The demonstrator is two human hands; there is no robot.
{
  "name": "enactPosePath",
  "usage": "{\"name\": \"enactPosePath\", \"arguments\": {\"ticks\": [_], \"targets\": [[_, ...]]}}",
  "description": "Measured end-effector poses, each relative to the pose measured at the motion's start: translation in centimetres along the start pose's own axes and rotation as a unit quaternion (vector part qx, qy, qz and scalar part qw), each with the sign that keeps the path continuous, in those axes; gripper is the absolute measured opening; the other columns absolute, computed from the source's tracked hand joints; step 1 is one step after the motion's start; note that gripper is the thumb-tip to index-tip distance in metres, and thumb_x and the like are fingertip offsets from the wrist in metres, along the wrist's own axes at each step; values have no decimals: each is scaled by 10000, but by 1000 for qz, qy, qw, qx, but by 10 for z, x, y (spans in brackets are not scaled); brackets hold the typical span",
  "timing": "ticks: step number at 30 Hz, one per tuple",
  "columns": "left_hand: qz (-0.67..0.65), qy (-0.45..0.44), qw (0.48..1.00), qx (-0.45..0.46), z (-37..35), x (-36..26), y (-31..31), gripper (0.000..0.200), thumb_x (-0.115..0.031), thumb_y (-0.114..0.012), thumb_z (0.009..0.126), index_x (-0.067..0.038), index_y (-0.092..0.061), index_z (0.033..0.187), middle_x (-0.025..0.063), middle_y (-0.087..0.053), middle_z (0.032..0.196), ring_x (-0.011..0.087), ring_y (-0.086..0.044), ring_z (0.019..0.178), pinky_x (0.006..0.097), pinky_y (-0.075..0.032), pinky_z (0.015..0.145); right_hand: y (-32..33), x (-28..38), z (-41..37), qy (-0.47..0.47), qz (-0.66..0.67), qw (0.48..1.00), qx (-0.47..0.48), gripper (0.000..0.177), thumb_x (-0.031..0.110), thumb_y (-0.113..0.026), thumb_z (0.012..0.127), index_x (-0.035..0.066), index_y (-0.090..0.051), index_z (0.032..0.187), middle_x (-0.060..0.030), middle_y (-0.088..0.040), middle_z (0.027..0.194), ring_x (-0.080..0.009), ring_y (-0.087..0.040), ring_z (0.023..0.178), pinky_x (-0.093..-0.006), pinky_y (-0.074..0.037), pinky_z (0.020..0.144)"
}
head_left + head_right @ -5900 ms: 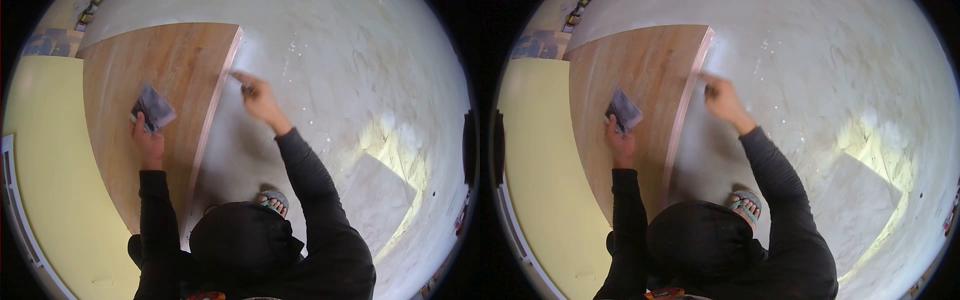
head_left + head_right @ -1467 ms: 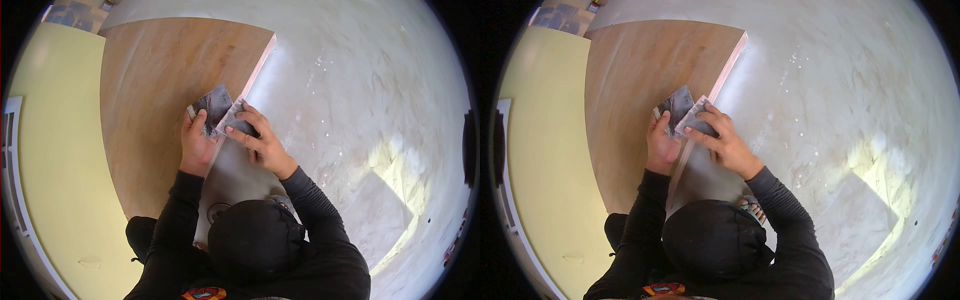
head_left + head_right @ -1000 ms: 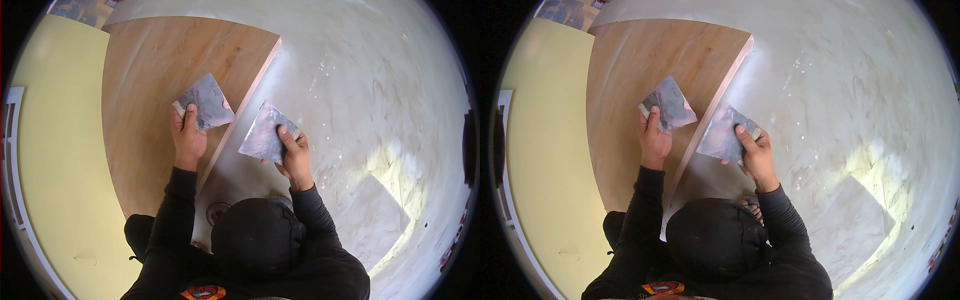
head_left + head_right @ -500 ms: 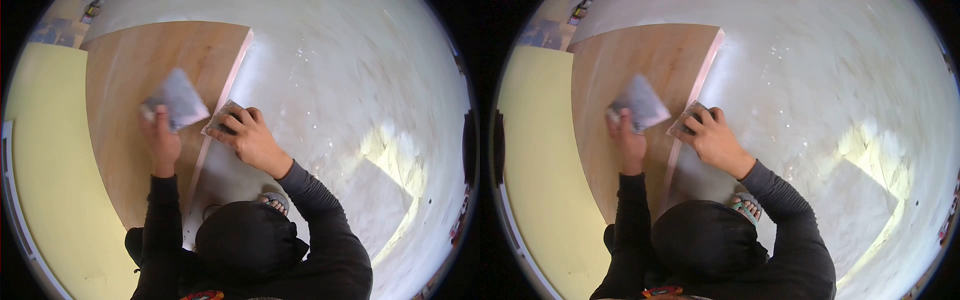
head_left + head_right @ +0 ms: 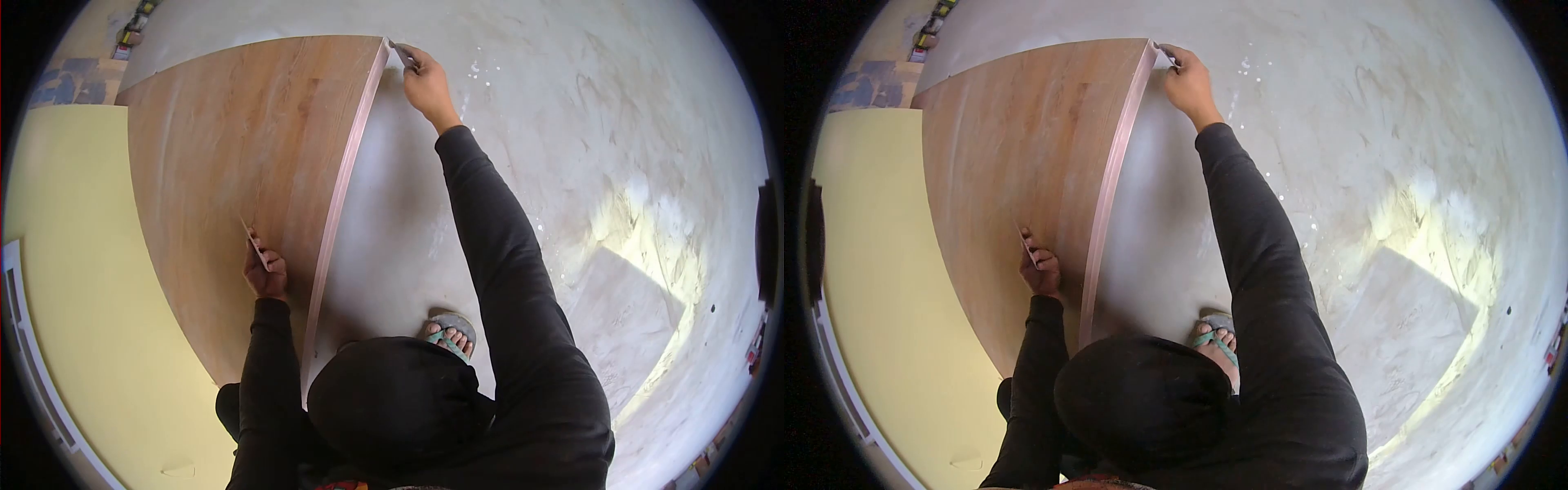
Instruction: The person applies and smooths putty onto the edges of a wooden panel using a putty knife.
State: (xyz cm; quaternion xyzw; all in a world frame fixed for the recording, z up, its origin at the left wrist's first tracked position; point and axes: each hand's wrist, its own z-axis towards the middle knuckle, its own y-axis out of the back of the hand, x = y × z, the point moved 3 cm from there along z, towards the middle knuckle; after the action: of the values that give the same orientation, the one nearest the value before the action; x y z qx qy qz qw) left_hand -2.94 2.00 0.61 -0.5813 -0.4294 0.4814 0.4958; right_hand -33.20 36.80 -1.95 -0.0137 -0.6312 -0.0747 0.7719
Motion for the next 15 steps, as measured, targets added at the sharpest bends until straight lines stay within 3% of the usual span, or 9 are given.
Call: {"name": "enactPosePath", "arguments": {"ticks": [4,6,10,12,15], "targets": [[-12,18,1000,13,-1,-3,3,383,-264,-381,1058,-127,-449,1410,155,-632,1241,330,-663,983,421,-546,746,-3,1,4,4,-25,1000,-1,453,-22,-469,840,52,-615,1262,-135,-684,1107,-227,-642,958,-319,-487,867],[-11,25,1000,15,-1,-4,4,381,-263,-382,1057,-129,-452,1407,155,-632,1238,328,-661,984,421,-548,738,-4,-1,6,-4,4,1000,-9,445,5,-491,800,78,-658,1206,-184,-662,1171,-326,-639,1077,-377,-494,949],[-14,35,999,12,0,-4,4,373,-255,-390,1053,-131,-461,1398,154,-636,1216,323,-657,969,418,-551,716,-14,-7,4,12,-3,1000,-24,447,-8,-501,794,74,-659,1203,-184,-660,1173,-325,-643,1071,-375,-494,953],[-19,33,999,12,0,-4,4,373,-250,-395,1051,-130,-462,1397,156,-636,1209,321,-656,957,417,-552,715,-25,-7,0,52,18,997,-63,442,-27,-498,837,64,-636,1247,-147,-668,1183,-254,-640,1084,-336,-474,952],[-25,29,999,11,0,-3,6,373,-242,-404,1046,-132,-463,1397,161,-635,1201,319,-653,939,416,-552,713,-33,-3,-15,95,-31,990,-97,445,-43,-498,836,68,-644,1242,-144,-663,1192,-252,-634,1084,-327,-469,956]]}}
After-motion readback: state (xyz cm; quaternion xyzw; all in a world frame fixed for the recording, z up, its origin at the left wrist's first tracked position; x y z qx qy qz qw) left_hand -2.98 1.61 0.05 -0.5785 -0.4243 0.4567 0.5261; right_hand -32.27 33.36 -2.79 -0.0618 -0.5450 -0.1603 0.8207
